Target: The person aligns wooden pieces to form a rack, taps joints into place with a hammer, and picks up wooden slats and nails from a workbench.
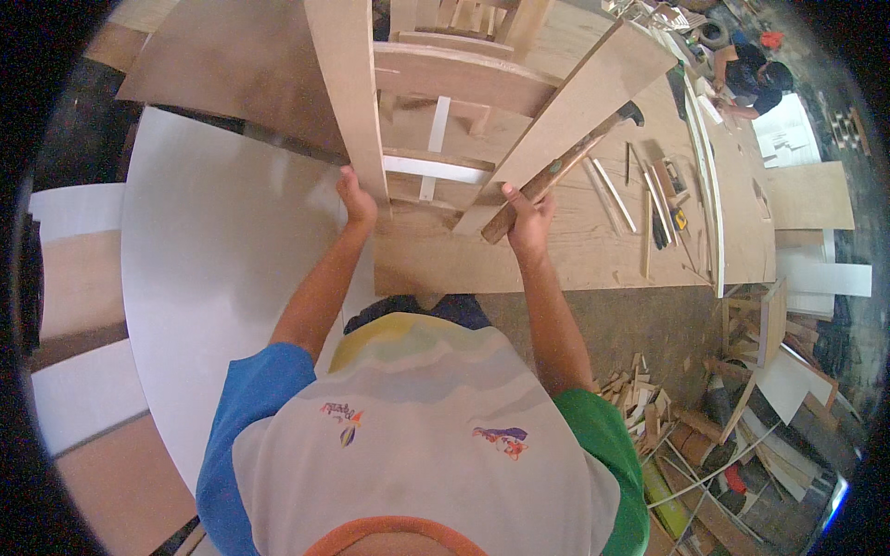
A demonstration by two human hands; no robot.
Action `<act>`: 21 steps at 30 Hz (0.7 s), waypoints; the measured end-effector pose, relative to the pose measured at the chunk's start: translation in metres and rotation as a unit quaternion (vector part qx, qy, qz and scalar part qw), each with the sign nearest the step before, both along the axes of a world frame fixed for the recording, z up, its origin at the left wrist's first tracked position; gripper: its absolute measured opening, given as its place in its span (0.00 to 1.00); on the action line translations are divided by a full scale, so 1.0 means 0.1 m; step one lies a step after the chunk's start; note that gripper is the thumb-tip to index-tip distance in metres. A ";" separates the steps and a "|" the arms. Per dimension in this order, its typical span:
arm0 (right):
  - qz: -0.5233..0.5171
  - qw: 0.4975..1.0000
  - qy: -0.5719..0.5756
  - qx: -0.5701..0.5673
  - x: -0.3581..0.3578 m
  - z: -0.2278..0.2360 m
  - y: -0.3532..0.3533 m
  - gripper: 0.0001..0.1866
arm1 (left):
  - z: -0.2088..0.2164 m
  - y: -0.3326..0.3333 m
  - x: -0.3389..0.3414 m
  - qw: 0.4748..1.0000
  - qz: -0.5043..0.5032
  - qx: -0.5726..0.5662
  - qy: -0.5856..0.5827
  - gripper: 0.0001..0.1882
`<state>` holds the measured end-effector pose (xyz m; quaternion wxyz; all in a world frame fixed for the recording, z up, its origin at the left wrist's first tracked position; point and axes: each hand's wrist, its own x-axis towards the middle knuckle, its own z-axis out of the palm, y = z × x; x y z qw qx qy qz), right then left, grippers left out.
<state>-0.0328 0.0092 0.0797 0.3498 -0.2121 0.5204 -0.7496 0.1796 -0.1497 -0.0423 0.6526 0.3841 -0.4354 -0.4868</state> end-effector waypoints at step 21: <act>-0.051 0.994 -0.064 -0.073 0.12 0.04 -0.12 0.17 | 0.04 0.91 0.06 0.909 -0.164 -0.105 -0.369 0.23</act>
